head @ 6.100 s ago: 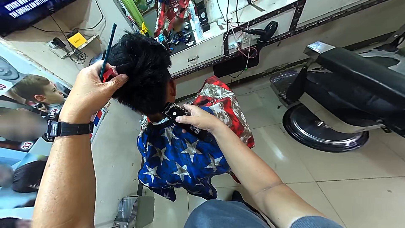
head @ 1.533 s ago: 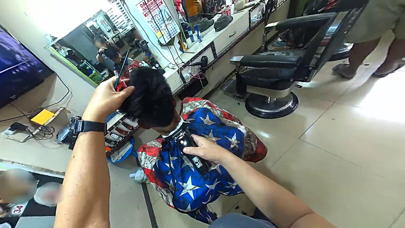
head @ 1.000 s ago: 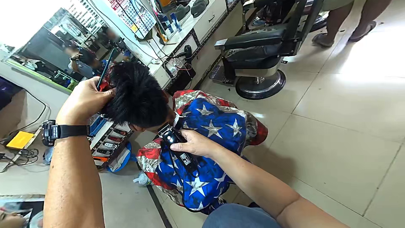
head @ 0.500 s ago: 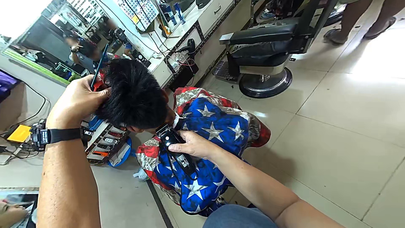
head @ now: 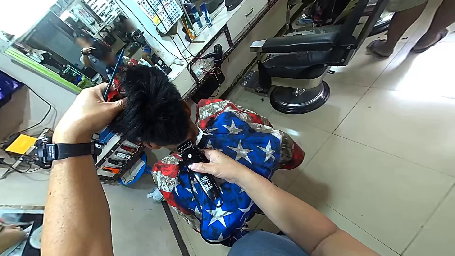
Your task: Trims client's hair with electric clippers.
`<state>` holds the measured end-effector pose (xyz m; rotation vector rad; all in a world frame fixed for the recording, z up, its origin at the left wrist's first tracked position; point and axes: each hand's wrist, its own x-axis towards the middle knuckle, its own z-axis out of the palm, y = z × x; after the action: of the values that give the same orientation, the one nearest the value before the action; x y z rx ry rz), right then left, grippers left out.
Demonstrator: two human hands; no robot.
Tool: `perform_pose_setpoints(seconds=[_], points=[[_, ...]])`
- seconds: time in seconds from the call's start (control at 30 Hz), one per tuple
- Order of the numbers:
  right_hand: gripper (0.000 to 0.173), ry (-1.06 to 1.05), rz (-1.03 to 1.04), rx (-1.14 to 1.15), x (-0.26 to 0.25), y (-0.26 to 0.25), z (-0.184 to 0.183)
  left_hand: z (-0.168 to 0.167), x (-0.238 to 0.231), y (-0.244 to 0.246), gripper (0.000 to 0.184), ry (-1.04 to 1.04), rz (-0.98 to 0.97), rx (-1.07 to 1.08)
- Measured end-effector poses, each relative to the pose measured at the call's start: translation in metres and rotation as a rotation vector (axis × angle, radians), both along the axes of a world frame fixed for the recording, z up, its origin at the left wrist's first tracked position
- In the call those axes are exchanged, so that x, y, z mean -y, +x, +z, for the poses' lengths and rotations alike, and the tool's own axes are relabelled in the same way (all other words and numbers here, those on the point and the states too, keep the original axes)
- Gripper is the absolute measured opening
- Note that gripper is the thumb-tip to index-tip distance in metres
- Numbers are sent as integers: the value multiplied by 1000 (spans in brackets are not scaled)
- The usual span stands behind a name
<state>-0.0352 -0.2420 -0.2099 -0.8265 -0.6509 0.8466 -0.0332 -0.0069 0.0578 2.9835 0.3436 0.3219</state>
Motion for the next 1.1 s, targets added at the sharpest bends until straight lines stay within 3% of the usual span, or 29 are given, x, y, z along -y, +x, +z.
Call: perform_pose_setpoints(seconds=[0.3, 0.57, 0.9, 1.1], points=[[56, -32, -147, 180, -13, -28, -6, 4, -18, 6, 35, 66, -108, -1], [52, -52, -347, 56, -42, -59, 2, 3, -45, 14, 46, 161, -284, 18], [40, -40, -427, 50, -50, -65, 7, -1, -50, 16, 45, 174, -419, 64], [46, -186, -531, 57, -60, -75, 17, -1, -52, 19, 46, 179, -443, 77]])
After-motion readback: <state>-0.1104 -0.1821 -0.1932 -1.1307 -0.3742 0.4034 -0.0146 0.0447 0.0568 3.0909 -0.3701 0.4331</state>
